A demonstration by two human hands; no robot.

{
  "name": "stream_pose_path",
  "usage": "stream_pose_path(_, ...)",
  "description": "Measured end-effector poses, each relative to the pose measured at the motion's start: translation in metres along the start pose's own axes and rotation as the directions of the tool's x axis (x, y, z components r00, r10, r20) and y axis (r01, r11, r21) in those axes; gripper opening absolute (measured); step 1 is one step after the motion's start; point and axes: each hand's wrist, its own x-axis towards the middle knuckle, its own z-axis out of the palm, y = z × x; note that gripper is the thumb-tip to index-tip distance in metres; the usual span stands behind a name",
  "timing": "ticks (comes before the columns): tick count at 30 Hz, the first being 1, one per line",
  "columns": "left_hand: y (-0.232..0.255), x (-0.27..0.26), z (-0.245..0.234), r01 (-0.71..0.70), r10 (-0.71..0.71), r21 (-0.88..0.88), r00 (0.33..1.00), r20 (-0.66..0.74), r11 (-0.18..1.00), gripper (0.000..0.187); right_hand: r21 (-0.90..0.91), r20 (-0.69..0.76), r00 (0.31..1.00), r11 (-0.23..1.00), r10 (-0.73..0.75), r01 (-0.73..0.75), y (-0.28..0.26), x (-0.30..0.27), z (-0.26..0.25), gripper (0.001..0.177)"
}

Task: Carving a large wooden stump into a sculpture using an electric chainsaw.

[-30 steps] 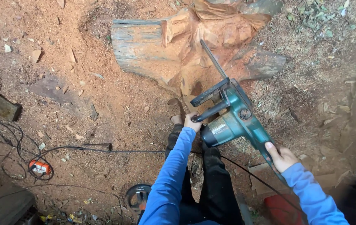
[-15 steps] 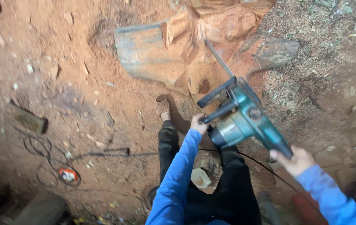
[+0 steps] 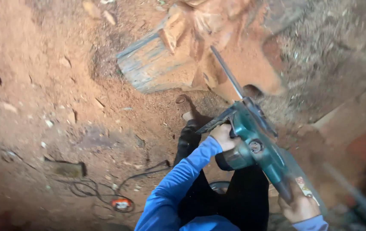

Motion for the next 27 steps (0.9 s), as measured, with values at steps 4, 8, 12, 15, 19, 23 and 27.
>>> stream_pose_path(4,0.003,-0.034,-0.010,0.080,-0.092,0.156,0.993,0.070,0.984,0.042,0.031,0.098,0.976,0.980,0.194,-0.198,-0.007,-0.050,0.061,0.089)
stream_pose_path(8,-0.004,-0.055,-0.007,0.095,-0.129,0.257,0.985,0.119,0.962,0.033,0.093,0.198,0.942,0.951,0.271,-0.294,-0.014,-0.088,0.110,0.093)
stream_pose_path(12,0.015,-0.072,-0.018,0.099,-0.172,0.340,0.966,0.193,0.935,0.041,0.256,0.141,0.958,0.925,0.251,-0.281,-0.040,-0.113,0.127,0.096)
stream_pose_path(15,0.021,-0.089,-0.020,0.095,-0.195,0.391,0.955,0.223,0.915,0.043,0.125,0.313,0.859,0.879,0.406,-0.461,-0.056,-0.126,0.137,0.089)
stream_pose_path(19,0.020,-0.127,-0.024,0.150,-0.276,0.446,0.933,0.230,0.882,0.048,0.262,0.202,0.942,0.912,0.269,-0.316,-0.059,-0.154,0.185,0.095)
stream_pose_path(23,-0.025,-0.181,-0.036,-0.033,-0.026,0.378,0.988,0.150,0.925,0.031,0.296,-0.331,0.943,0.953,0.042,0.062,-0.109,-0.183,0.201,0.083)
stream_pose_path(27,-0.032,-0.237,-0.069,-0.035,-0.029,0.527,0.993,0.113,0.849,0.037,0.511,-0.434,0.898,0.803,-0.064,0.305,-0.099,-0.207,0.290,0.103)
